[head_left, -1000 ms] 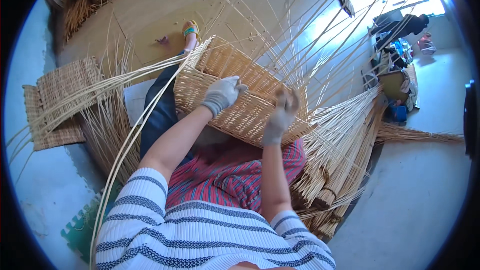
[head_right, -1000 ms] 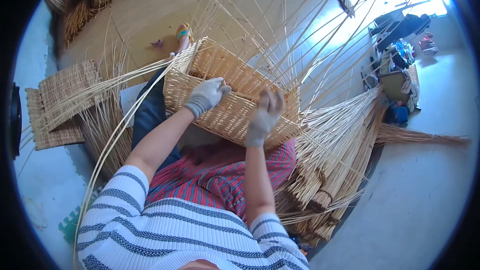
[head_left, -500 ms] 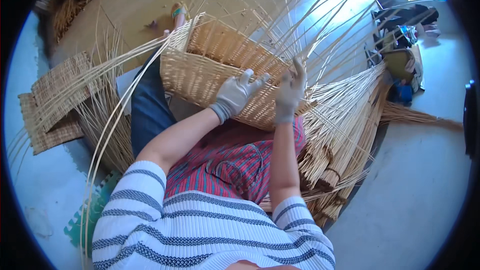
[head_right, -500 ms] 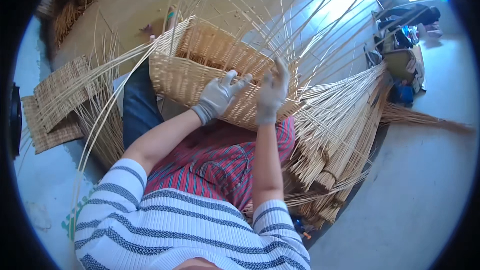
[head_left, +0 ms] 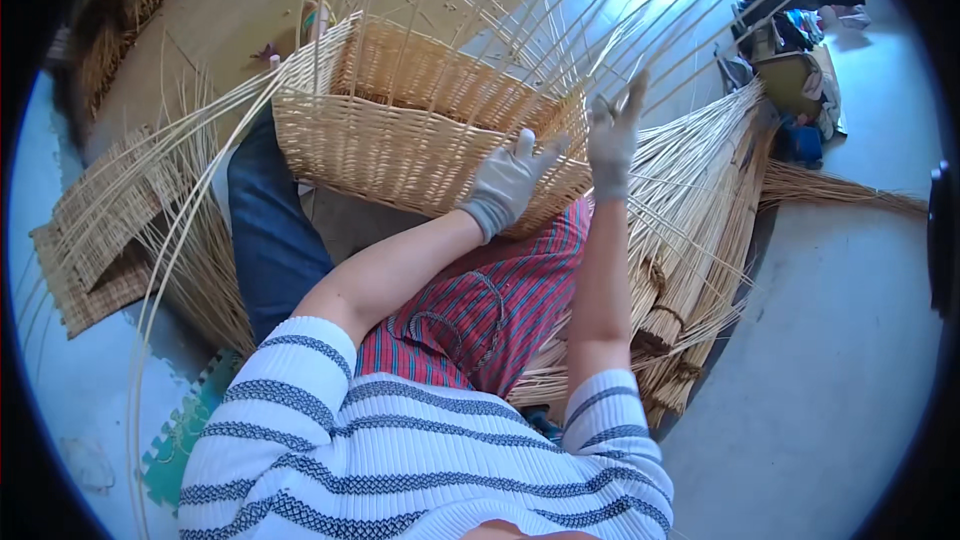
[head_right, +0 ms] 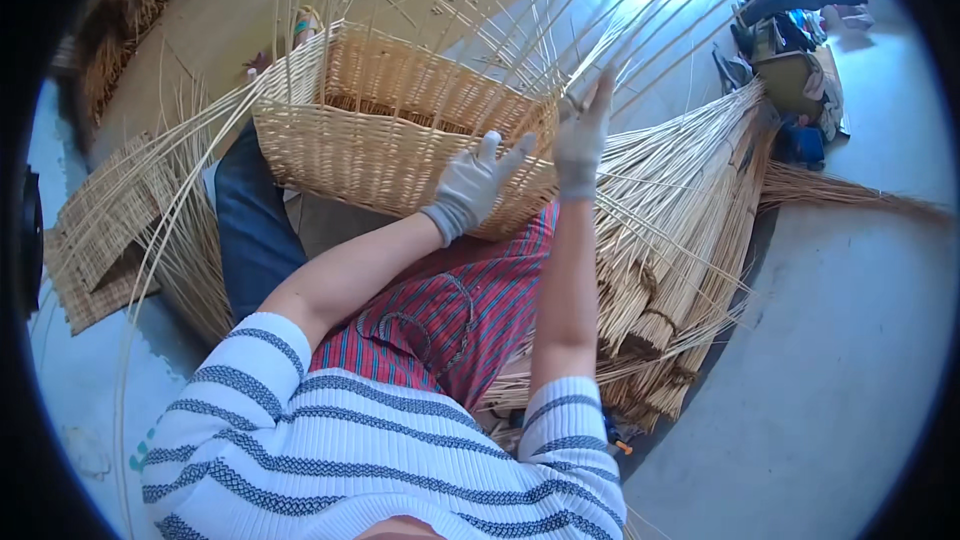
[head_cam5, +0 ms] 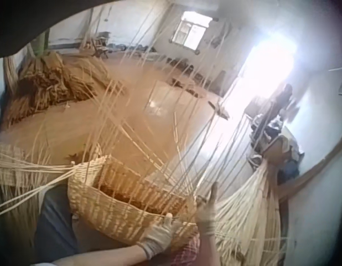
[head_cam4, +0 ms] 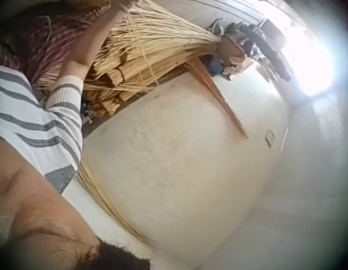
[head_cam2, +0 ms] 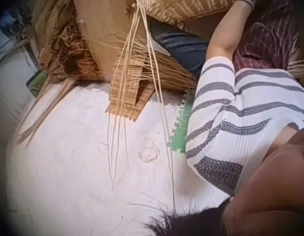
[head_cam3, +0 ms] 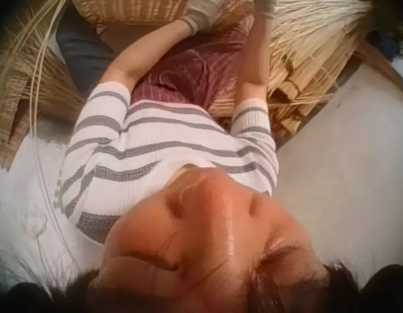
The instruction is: Weaving a wicker basket using long strips of material while sitting on a mat.
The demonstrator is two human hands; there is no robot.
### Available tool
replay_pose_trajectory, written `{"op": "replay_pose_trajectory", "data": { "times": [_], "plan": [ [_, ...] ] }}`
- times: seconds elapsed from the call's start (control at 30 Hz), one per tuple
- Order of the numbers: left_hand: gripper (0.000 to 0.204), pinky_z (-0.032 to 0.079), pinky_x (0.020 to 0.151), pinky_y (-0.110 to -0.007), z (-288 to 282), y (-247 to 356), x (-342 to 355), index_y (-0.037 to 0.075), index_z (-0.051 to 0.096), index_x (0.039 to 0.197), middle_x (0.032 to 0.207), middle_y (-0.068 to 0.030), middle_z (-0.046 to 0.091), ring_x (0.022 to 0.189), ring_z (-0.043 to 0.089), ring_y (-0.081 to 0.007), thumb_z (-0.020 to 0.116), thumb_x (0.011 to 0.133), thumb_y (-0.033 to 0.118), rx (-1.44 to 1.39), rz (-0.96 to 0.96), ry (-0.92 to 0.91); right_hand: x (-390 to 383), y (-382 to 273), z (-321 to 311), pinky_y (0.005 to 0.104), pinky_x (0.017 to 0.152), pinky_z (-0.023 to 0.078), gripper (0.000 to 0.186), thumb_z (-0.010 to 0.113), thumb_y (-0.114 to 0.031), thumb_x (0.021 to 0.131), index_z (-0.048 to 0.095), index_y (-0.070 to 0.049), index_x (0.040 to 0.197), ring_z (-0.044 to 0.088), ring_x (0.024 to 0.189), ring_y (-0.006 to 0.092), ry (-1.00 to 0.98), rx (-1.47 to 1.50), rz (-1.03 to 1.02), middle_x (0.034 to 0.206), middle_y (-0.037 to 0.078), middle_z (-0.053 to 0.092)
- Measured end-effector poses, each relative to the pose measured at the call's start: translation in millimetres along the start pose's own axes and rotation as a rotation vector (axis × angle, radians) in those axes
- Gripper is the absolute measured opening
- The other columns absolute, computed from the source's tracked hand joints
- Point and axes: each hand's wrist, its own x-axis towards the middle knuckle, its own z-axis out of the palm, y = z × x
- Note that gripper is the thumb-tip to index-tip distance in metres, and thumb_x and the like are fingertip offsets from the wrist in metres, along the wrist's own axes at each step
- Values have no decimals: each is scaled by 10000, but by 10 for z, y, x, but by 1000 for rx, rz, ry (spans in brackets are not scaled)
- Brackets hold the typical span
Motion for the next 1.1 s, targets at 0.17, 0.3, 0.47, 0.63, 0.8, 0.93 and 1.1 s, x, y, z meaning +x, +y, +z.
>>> {"op": "replay_pose_trajectory", "data": {
  "times": [0.17, 0.3, 0.47, 0.63, 0.8, 0.93, 1.1],
  "plan": [
    [647, 554, 740, -430, 74, -49, 120, 369, 498, 1461, 1066, -144, 505, 855, 646, -305, 515, 914, 25, -83, 22, 88, -436, -6, -620, 266, 786, 525, 453, 525, -54, 1025, 443, -44, 1471, 571, 786, 92, 247, 372, 501, 894, 21, 626],
    [428, 539, 805, -428, 138, -34, 113, 263, 628, 1333, 1064, -129, 559, 947, 641, -307, 574, 927, 140, -250, -3, 17, -1418, 117, -709, 276, 642, 551, 397, 517, -34, 1016, 483, -76, 1409, 606, 674, 123, 445, 281, 579, 859, 69, 654],
    [365, 512, 981, -405, -170, -627, -397, 132, 664, 1245, 1250, -165, 608, 1167, 616, -331, 688, 883, 90, -673, 192, 310, -1122, 237, -125, 358, 1025, 499, 722, 673, 9, 887, 336, -6, 1526, 567, 1255, 290, -244, -559, 26, 1469, 231, 488],
    [82, 494, 676, -241, -1226, -2337, -1225, 47, 651, 1019, 901, -20, 655, 769, 576, -62, 672, 976, 113, -1152, -671, 877, -1209, -440, 512, 394, 1086, 441, 583, 632, 9, 891, 441, -2, 1442, 560, 1240, 287, 170, -53, 469, 1371, 180, 545],
    [293, 516, 759, -308, -1650, -3040, -1420, 46, 711, 989, 887, -86, 719, 808, 672, -163, 795, 878, 304, -728, -378, 973, -1712, -1770, 1795, 362, 870, 546, 322, 650, -5, 888, 682, -82, 1199, 691, 965, 239, -738, 105, 22, 1005, 92, 723],
    [216, 524, 767, -292, -1498, -2968, -1588, 15, 708, 1052, 955, -74, 709, 851, 661, -137, 721, 931, 194, -842, -484, 691, -1637, -2845, 2545, 425, 715, 553, 380, 670, -153, 891, 657, -163, 1270, 692, 835, 332, -839, 140, -114, 918, 119, 706],
    [301, 502, 895, -268, -1720, -3426, -1577, 30, 644, 1251, 1069, -45, 670, 998, 611, -116, 660, 954, 81, -1046, -343, 429, -1327, -3316, 2824, 428, 566, 499, 139, 752, -249, 837, 680, -136, 876, 648, 658, 316, -718, -29, -408, 716, 113, 628]
  ]
}}
